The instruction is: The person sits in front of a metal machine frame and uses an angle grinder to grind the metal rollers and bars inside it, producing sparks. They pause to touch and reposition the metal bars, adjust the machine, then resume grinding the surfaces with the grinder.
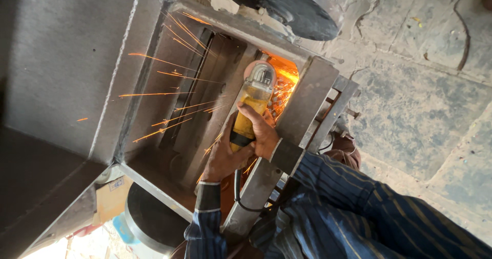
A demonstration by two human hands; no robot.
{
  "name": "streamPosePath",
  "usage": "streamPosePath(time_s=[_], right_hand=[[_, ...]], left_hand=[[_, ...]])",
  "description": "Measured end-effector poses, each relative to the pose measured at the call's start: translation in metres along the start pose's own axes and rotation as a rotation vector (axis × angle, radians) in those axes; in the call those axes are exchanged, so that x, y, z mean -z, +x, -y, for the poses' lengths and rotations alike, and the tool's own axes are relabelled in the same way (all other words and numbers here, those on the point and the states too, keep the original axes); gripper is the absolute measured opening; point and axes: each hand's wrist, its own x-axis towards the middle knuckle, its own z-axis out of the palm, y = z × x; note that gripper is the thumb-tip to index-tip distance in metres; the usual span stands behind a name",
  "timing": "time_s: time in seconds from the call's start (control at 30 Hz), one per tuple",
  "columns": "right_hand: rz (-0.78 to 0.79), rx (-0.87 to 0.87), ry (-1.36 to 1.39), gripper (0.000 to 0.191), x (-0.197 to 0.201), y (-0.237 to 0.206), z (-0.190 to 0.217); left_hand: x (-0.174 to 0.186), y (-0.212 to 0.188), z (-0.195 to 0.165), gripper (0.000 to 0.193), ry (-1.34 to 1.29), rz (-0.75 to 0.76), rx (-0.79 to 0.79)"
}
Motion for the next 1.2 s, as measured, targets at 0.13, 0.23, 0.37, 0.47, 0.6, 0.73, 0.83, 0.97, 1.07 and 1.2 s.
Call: streamPosePath(time_s=[0.13, 0.23, 0.37, 0.47, 0.6, 0.73, 0.83, 0.97, 1.07, 1.2], right_hand=[[-0.079, 0.020, -0.075, 0.039, 0.001, 0.001, -0.002], [-0.060, 0.024, -0.049, 0.039, 0.000, 0.002, -0.005], [-0.080, 0.023, -0.056, 0.039, 0.000, 0.000, -0.007], [-0.062, -0.009, -0.061, 0.040, 0.002, -0.001, -0.007], [-0.102, -0.139, -0.134, 0.040, 0.004, -0.001, -0.009], [-0.033, -0.108, -0.079, 0.039, 0.005, -0.001, -0.015], [-0.054, -0.045, -0.154, 0.040, 0.008, -0.002, -0.019], [-0.084, -0.045, -0.130, 0.043, 0.009, -0.003, -0.021], [-0.047, -0.101, -0.079, 0.045, 0.009, -0.003, -0.021], [-0.046, -0.180, -0.057, 0.045, 0.010, -0.002, -0.022]], left_hand=[[0.000, -0.002, -0.008, 0.093, -0.062, 0.017, 0.023], [0.002, -0.005, -0.014, 0.098, -0.153, 0.041, 0.322], [0.003, -0.006, -0.017, 0.089, -0.054, 0.024, -0.007], [0.004, -0.007, -0.014, 0.090, -0.061, 0.026, -0.076], [0.003, -0.010, -0.006, 0.091, -0.127, 0.031, 0.026], [0.005, -0.014, -0.002, 0.092, -0.090, 0.017, -0.006], [0.005, -0.017, -0.003, 0.092, -0.104, 0.019, 0.074], [0.005, -0.020, -0.009, 0.091, -0.108, 0.012, 0.041], [0.006, -0.020, -0.011, 0.095, -0.044, 0.016, 0.167], [0.006, -0.019, -0.009, 0.092, -0.059, 0.016, 0.048]])
